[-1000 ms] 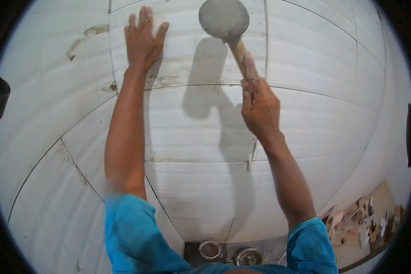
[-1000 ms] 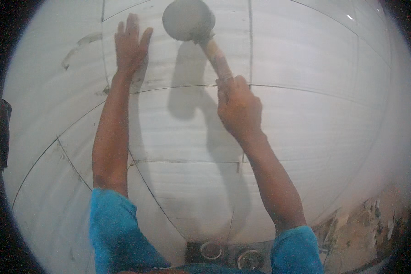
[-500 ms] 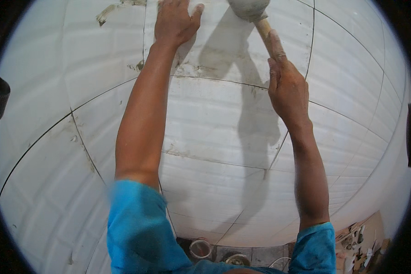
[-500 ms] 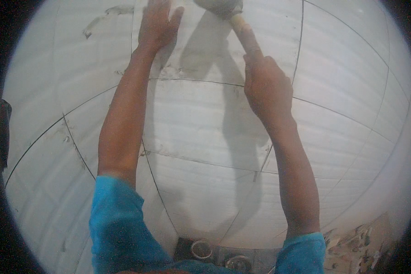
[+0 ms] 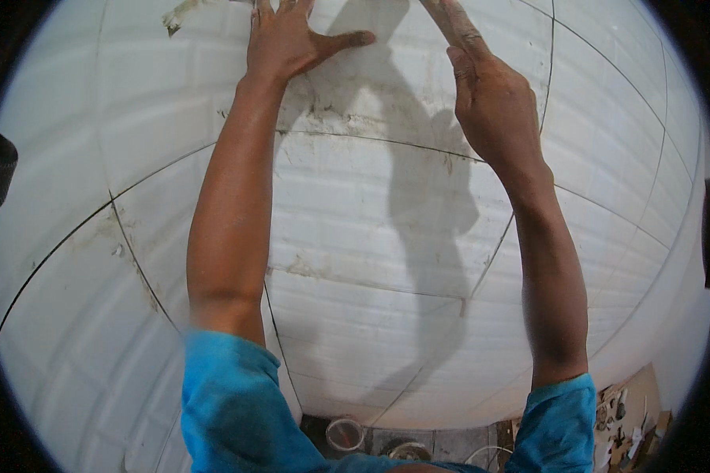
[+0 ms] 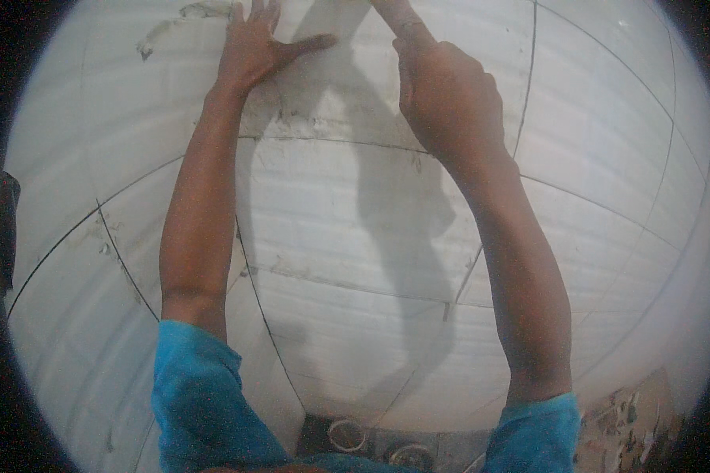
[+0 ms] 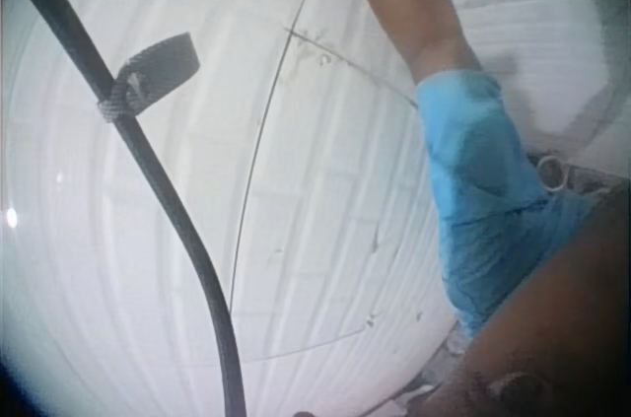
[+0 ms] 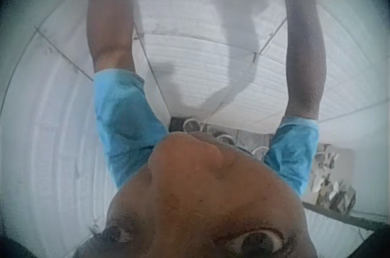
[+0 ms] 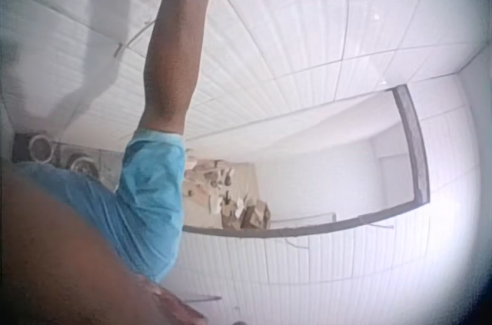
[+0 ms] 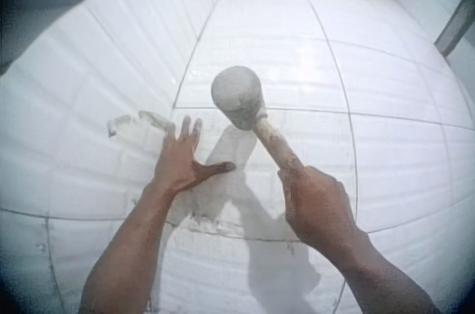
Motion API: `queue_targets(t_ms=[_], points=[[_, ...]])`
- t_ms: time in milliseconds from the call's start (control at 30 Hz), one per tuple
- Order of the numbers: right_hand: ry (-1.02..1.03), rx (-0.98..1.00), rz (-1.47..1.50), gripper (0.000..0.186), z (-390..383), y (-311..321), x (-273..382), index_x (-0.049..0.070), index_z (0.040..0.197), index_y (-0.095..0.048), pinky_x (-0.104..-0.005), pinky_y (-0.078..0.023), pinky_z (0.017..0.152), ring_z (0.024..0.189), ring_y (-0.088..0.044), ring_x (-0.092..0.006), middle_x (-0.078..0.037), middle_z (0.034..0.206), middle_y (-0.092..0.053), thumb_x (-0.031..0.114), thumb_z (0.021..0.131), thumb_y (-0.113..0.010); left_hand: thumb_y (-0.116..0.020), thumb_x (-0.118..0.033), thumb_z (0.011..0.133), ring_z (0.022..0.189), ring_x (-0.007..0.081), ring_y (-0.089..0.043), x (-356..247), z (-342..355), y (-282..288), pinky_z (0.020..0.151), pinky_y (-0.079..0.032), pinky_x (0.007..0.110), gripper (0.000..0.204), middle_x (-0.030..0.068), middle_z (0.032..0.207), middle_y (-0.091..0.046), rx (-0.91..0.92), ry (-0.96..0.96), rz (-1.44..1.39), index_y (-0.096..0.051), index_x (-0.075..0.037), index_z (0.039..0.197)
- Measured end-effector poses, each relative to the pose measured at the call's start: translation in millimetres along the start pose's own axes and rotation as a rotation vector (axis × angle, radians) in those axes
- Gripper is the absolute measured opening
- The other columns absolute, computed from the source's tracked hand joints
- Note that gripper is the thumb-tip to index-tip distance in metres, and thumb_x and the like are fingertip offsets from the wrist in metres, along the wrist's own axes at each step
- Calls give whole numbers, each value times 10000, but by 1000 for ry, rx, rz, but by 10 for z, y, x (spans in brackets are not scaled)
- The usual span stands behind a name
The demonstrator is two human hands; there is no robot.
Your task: The person mixes cement in a bucket using a trowel, then applies the cement to a white wall. They place a large white tile onto the wall, press it into place, and use a hammer to tap it securely. Finally, they insert tile spacers between the tiles.
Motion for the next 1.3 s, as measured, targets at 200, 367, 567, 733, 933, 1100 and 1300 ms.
queue_targets(t_ms=[200,367,567,733,933,1100,1300], points=[[-18,111,-59,407,-4,-81,-69,196,1455,-501,-453,-484,609,635,-623,-328,-180,771,-648,235,1049,-505,-621,-925,612,1485,492,-178,-13,1,5,1231,-176,514,1393,299,1600,-234,9,-6,-21,-280,63,1533],[-48,89,-90,401,-10,-24,-100,183,1443,-501,-465,-485,615,641,-628,-334,-172,783,-652,245,1047,-506,-602,-947,594,1493,491,-145,-25,62,44,1235,-164,514,1418,295,1608,-212,44,-7,-6,-266,52,1543],[-55,78,-106,403,-25,-12,-115,182,1446,-489,-481,-496,620,663,-647,-337,-162,794,-663,241,1048,-500,-588,-971,562,1494,501,-123,23,109,46,1236,-149,527,1450,290,1616,-193,71,-7,-7,-252,32,1554],[-81,73,-93,381,-70,17,-116,208,1422,-479,-506,-527,657,731,-674,-371,-176,825,-679,251,1043,-490,-592,-978,545,1494,503,-119,81,122,63,1237,-143,527,1466,293,1618,-180,77,-24,-38,-251,26,1557],[-153,99,-33,294,-117,116,-163,146,1281,-556,-559,-530,702,780,-675,-425,-210,857,-682,260,1014,-505,-603,-984,516,1490,523,-96,53,169,226,1227,-135,573,1498,293,1627,-143,99,-77,53,-226,12,1568],[-93,37,-11,299,-138,114,-248,148,1286,-558,-544,-532,689,762,-672,-418,-209,836,-674,255,1011,-515,-623,-983,488,1475,565,-72,-176,287,151,1196,-149,647,1515,274,1643,-85,241,-31,122,-170,-54,1596],[-61,-20,23,253,-214,116,-289,126,1224,-576,-543,-530,671,722,-657,-422,-198,804,-657,249,1014,-507,-661,-952,490,1477,566,-65,-92,363,1,1166,-157,695,1497,268,1647,-78,246,-42,114,-159,-87,1605]])
Point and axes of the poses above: each hand's wrist, its own z-axis towards the middle knuckle, its own y-axis out of the back of the hand, x = y × z, the point moved 4 cm from there along z, towards the middle knuckle
